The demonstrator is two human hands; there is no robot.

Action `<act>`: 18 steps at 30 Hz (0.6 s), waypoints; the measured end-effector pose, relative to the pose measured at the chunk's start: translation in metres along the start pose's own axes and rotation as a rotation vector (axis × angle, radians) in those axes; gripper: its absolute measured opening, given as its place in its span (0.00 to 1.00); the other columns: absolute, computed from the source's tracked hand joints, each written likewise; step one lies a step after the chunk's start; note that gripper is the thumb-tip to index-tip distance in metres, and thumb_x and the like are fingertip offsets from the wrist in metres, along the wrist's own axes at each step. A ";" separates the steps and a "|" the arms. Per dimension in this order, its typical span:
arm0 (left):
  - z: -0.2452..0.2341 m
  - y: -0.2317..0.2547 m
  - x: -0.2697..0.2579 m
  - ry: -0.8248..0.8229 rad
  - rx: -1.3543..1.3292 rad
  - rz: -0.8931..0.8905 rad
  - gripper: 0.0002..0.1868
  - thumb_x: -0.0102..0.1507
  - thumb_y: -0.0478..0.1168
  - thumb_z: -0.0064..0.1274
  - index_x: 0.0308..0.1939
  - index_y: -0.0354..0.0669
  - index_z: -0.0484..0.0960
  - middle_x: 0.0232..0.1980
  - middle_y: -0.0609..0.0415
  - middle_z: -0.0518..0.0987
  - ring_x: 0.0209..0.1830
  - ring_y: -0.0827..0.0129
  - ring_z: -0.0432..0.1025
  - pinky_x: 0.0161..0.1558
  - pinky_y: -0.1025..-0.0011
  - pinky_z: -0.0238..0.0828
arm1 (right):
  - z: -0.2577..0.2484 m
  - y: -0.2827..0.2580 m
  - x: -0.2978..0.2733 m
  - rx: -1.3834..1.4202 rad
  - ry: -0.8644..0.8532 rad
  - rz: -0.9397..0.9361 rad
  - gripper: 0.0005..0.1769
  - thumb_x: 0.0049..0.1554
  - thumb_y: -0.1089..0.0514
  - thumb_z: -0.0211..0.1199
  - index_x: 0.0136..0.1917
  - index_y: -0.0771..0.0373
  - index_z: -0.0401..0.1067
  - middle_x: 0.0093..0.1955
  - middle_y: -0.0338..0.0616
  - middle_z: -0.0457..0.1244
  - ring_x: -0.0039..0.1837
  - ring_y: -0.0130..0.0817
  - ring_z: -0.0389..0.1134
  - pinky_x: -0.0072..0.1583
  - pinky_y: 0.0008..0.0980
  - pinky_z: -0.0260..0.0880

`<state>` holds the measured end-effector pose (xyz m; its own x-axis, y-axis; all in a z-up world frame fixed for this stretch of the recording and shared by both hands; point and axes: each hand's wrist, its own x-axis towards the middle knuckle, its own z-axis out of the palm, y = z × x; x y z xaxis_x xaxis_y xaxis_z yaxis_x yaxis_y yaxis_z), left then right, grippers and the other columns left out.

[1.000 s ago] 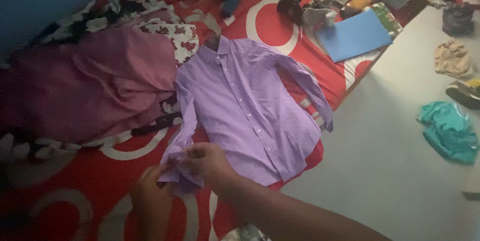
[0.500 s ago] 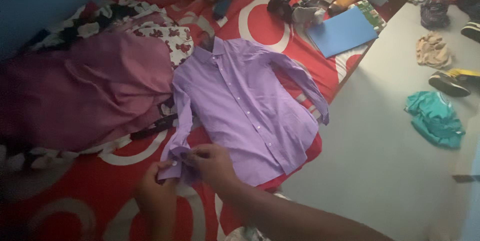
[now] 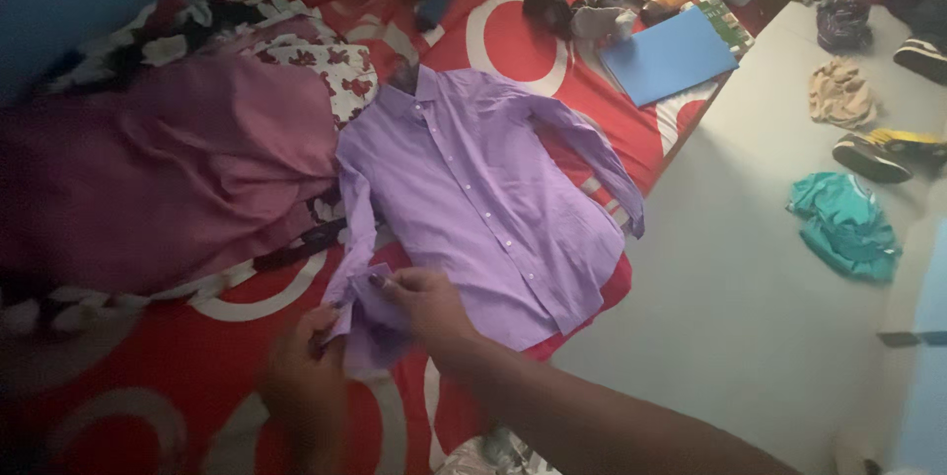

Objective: The person buttons a long-sleeved shirt by hand, then smooths the fabric and hangs the shirt on a hanger.

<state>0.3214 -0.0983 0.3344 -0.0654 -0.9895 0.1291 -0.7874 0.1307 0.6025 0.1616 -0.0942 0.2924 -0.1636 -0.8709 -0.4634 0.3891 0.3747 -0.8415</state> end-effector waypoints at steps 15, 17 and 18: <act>-0.013 -0.007 0.006 0.028 0.013 0.137 0.10 0.61 0.29 0.55 0.46 0.41 0.82 0.50 0.48 0.84 0.50 0.62 0.80 0.48 0.65 0.79 | 0.003 -0.001 -0.007 0.145 -0.233 -0.013 0.12 0.58 0.71 0.63 0.57 0.69 0.75 0.49 0.42 0.71 0.49 0.32 0.72 0.54 0.34 0.74; -0.016 -0.006 0.008 0.007 -0.044 0.126 0.09 0.62 0.31 0.56 0.46 0.41 0.81 0.49 0.50 0.84 0.48 0.64 0.81 0.45 0.67 0.80 | 0.003 0.005 -0.005 0.273 -0.244 -0.006 0.12 0.58 0.70 0.61 0.56 0.69 0.73 0.49 0.42 0.70 0.49 0.33 0.72 0.53 0.36 0.74; -0.017 -0.007 0.009 -0.005 -0.031 0.112 0.09 0.62 0.32 0.57 0.47 0.41 0.82 0.49 0.50 0.84 0.48 0.64 0.81 0.46 0.67 0.80 | 0.003 0.006 -0.005 0.279 -0.221 0.026 0.12 0.58 0.70 0.61 0.56 0.68 0.74 0.48 0.41 0.69 0.48 0.33 0.72 0.52 0.36 0.74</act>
<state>0.3363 -0.1072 0.3447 -0.1550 -0.9688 0.1936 -0.7555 0.2425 0.6087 0.1670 -0.0889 0.2904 0.0374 -0.9215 -0.3865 0.6281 0.3225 -0.7081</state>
